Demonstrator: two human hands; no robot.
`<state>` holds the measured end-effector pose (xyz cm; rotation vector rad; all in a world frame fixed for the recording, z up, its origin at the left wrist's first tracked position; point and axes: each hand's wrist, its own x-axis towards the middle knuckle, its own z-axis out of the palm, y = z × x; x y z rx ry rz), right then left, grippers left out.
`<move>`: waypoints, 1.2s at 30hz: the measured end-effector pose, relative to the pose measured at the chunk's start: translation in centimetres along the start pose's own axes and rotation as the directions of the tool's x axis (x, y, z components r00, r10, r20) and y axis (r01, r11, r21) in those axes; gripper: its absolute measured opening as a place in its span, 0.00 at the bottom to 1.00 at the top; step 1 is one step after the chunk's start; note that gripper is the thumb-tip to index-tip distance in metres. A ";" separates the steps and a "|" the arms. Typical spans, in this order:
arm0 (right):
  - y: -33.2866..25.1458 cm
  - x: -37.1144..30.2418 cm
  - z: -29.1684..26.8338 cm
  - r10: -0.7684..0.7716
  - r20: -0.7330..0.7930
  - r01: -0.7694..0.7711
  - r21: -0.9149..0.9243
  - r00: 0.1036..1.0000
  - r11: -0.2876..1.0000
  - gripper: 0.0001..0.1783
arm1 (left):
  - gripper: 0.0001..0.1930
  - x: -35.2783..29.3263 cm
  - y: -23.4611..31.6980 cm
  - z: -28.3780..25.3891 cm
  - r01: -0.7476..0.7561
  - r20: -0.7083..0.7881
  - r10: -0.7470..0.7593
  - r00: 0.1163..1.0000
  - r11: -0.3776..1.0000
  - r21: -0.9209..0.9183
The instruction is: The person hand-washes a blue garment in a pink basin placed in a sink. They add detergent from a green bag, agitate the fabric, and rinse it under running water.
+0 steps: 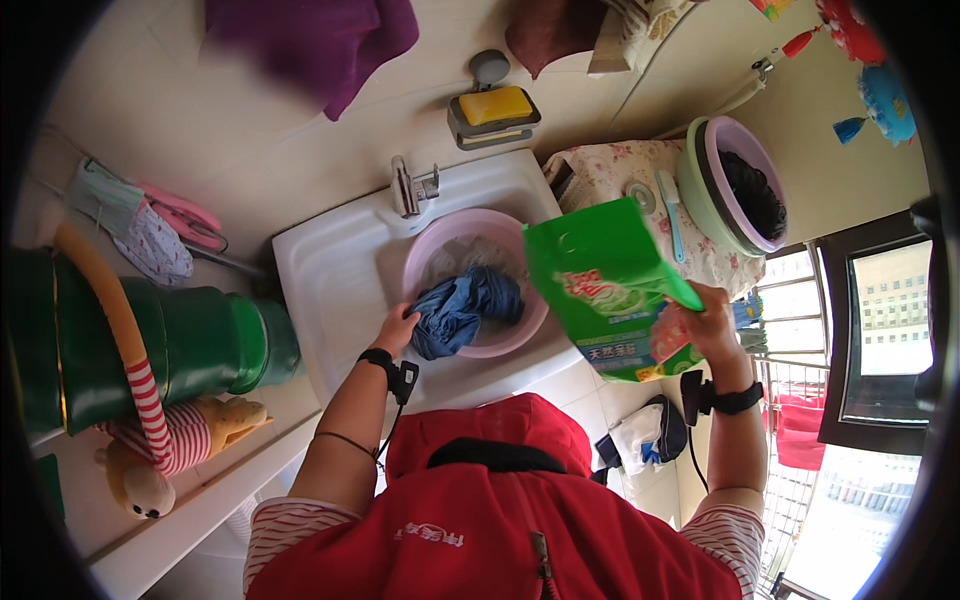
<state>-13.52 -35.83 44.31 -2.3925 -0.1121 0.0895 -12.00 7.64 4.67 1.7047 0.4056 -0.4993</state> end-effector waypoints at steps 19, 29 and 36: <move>-7.5 1.3 7.5 -0.139 0.278 0.155 -0.034 0.950 0.987 0.15 | 0.27 0.4 0.3 -0.5 -0.122 0.172 0.101 0.980 0.985 0.122; -8.7 1.4 9.0 0.121 0.359 -0.158 0.076 0.926 0.985 0.14 | 0.34 0.4 -0.3 -0.6 -0.110 0.303 0.128 0.944 0.991 -0.076; -7.2 1.3 9.6 -0.222 0.259 0.252 -0.086 0.940 0.964 0.10 | 0.32 -0.1 0.7 -0.4 -0.106 0.298 0.119 0.947 0.993 -0.060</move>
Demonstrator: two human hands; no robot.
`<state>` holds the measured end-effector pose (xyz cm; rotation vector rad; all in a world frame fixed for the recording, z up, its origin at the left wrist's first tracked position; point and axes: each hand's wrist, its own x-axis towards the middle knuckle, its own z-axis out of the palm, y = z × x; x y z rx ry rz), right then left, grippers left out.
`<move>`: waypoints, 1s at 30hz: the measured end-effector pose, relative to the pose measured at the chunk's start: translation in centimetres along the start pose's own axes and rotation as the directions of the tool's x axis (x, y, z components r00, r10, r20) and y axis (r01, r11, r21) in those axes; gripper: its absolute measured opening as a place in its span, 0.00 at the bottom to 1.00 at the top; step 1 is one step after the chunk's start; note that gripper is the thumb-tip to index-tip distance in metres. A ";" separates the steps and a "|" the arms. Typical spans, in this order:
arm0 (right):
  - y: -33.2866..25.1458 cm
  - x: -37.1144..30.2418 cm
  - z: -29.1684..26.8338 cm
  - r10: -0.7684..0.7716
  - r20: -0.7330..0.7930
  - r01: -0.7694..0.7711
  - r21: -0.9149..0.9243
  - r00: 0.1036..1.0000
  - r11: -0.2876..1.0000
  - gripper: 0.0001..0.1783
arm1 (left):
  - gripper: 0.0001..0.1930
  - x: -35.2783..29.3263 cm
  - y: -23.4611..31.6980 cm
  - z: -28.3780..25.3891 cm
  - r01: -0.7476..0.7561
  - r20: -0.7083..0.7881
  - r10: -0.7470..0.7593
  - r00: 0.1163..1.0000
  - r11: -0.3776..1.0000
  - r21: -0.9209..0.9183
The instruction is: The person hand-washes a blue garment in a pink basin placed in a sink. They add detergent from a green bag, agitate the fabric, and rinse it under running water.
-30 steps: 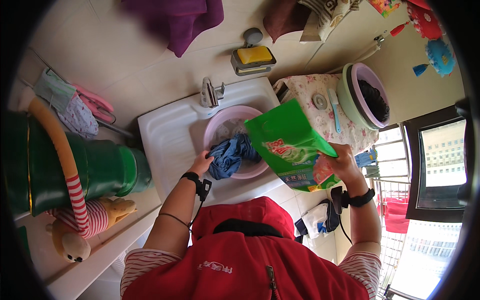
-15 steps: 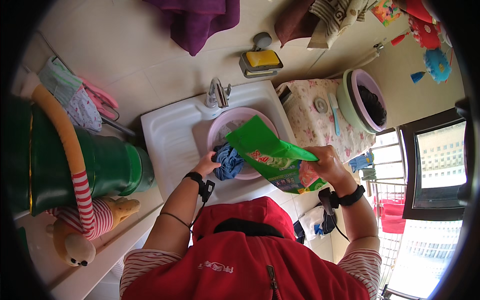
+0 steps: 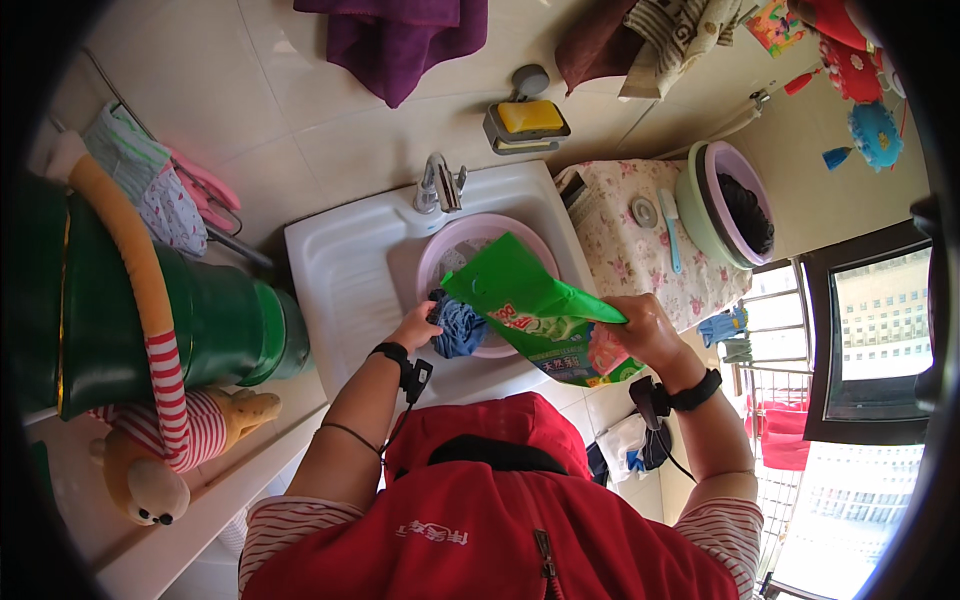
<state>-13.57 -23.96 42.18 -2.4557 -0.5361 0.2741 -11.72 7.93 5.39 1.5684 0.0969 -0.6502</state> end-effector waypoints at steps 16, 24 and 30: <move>3.4 -1.0 0.0 0.185 -0.227 -0.181 0.039 0.956 0.983 0.08 | 0.31 -0.3 0.6 -0.2 0.031 0.015 -0.032 0.999 0.998 0.057; 5.5 -2.6 -0.1 0.242 -0.255 -0.264 -0.056 0.936 0.963 0.08 | 0.30 -0.6 1.4 -0.1 0.082 0.016 -0.083 0.996 0.996 0.025; 6.4 -3.6 0.5 0.267 -0.308 -0.267 0.041 0.913 0.963 0.08 | 0.30 -0.2 0.8 -0.2 0.055 0.026 -0.056 0.998 0.998 0.020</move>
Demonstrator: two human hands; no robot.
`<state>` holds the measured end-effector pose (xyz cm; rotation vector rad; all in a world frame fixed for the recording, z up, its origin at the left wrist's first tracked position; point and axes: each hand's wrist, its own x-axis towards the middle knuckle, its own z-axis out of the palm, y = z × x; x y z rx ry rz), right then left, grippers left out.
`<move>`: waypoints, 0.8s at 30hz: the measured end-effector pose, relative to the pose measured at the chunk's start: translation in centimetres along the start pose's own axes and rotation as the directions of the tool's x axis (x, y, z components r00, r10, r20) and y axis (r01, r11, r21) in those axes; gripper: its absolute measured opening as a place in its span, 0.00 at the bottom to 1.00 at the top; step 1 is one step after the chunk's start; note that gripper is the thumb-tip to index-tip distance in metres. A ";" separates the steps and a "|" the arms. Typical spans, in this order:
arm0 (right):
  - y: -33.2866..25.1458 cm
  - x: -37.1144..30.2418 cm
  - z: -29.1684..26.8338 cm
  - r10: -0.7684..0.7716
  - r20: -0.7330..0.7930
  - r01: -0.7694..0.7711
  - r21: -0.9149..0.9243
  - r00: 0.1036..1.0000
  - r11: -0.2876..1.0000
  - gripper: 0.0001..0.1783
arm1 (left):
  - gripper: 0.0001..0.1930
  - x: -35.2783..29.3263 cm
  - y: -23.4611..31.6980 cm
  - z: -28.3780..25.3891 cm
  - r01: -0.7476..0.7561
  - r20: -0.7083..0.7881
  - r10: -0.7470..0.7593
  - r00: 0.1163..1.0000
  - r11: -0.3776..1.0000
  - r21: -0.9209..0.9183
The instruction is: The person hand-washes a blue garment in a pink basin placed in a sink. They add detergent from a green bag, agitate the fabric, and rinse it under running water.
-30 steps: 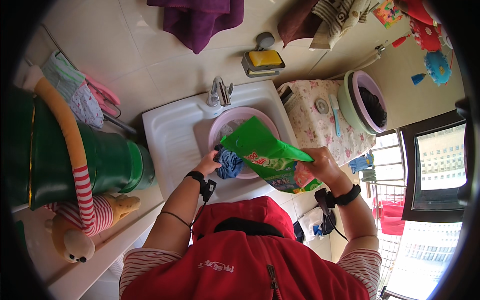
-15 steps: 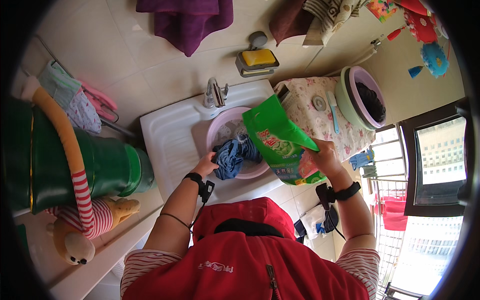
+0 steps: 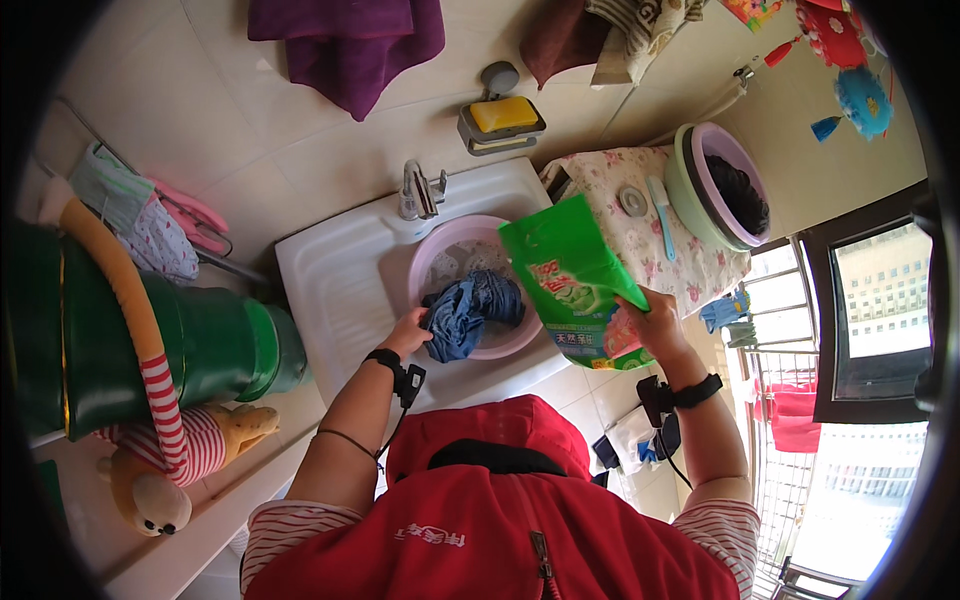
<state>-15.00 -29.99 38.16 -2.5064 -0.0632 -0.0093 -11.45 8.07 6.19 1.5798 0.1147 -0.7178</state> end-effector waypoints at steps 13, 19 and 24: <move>2.3 -1.0 1.0 -0.023 -0.003 0.023 0.059 1.000 0.998 0.09 | 0.32 -0.3 0.7 0.2 0.037 0.007 -0.037 0.999 0.999 -0.026; 5.5 -2.9 0.1 -0.170 -0.252 0.171 -0.018 0.953 0.985 0.09 | 0.33 -0.1 0.3 0.1 0.039 -0.005 -0.039 0.999 0.998 0.046; 7.6 -4.0 2.0 0.136 -0.808 0.372 0.405 0.574 0.835 0.04 | 0.32 -0.2 1.1 0.5 0.125 -0.063 -0.127 0.990 0.991 -0.042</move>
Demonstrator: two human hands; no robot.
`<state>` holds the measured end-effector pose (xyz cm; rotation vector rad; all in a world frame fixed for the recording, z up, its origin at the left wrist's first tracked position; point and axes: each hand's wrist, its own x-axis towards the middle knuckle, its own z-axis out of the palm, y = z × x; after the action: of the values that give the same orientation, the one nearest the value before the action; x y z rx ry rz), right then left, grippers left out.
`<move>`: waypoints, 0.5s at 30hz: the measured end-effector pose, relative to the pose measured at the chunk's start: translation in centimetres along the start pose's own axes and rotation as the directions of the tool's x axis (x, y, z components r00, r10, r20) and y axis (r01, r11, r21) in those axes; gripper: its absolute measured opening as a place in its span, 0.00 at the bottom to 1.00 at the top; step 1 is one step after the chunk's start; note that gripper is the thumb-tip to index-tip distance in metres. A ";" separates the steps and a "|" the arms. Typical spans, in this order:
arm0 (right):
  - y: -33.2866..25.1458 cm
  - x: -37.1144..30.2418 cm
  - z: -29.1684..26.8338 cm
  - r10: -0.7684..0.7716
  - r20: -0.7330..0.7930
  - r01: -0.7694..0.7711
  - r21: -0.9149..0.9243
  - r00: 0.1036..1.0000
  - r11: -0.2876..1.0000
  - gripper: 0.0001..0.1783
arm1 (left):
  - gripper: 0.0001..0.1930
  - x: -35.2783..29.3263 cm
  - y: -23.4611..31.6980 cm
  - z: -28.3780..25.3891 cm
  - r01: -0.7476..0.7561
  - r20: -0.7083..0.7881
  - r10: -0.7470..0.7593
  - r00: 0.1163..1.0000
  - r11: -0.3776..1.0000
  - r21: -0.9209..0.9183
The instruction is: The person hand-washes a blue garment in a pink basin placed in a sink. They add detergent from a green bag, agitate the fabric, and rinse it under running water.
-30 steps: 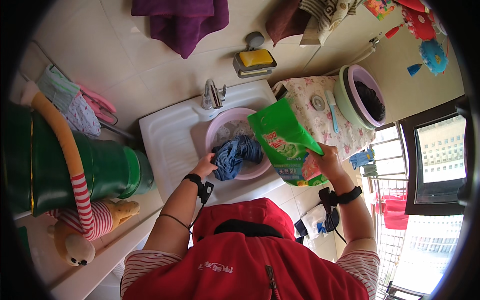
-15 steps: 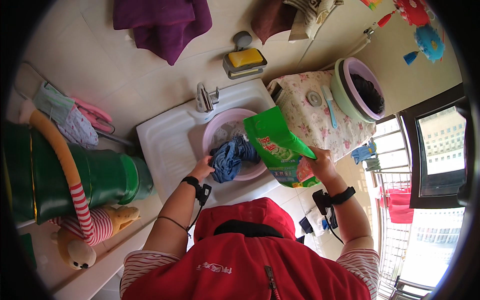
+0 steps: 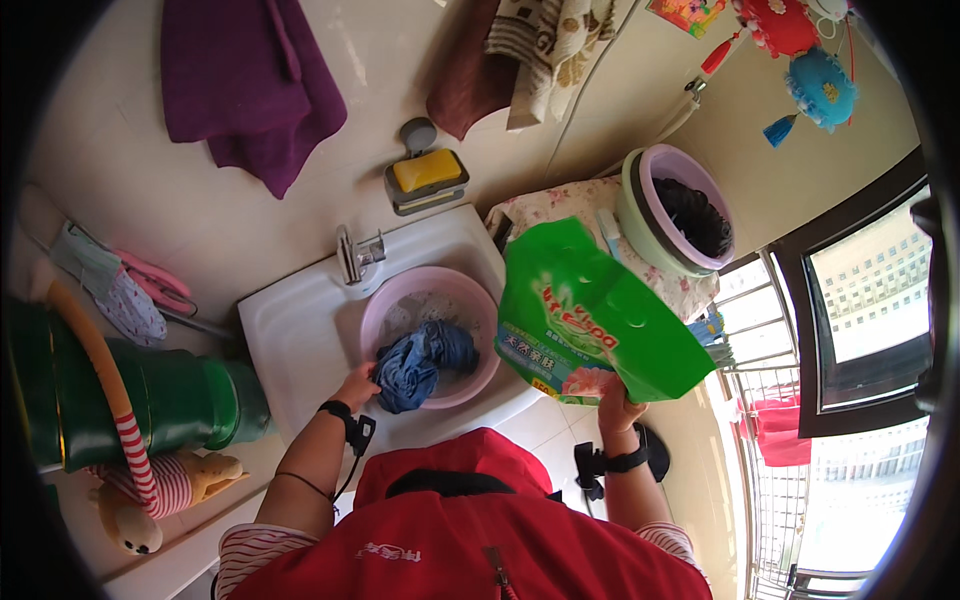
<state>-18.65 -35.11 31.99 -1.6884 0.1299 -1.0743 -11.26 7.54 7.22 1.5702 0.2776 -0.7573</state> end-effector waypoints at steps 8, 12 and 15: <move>8.4 7.1 3.7 0.143 -0.196 -0.181 -0.193 0.970 0.964 0.11 | 0.29 -1.5 2.9 1.8 0.048 -0.088 -0.050 0.995 0.999 -0.019; 12.8 13.1 2.8 0.133 -0.275 -0.169 -0.112 0.952 0.979 0.17 | 0.24 -1.6 2.6 2.8 0.079 -0.188 -0.081 0.979 0.997 -0.020; 16.9 15.6 0.8 0.194 -0.330 -0.271 -0.208 0.924 0.940 0.19 | 0.30 -1.4 2.0 3.4 0.019 -0.278 -0.024 0.960 1.000 -0.019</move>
<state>-1.99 -50.33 27.32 -1.6632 0.6776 -1.1656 -12.17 4.30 9.70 1.6606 0.5059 -0.5479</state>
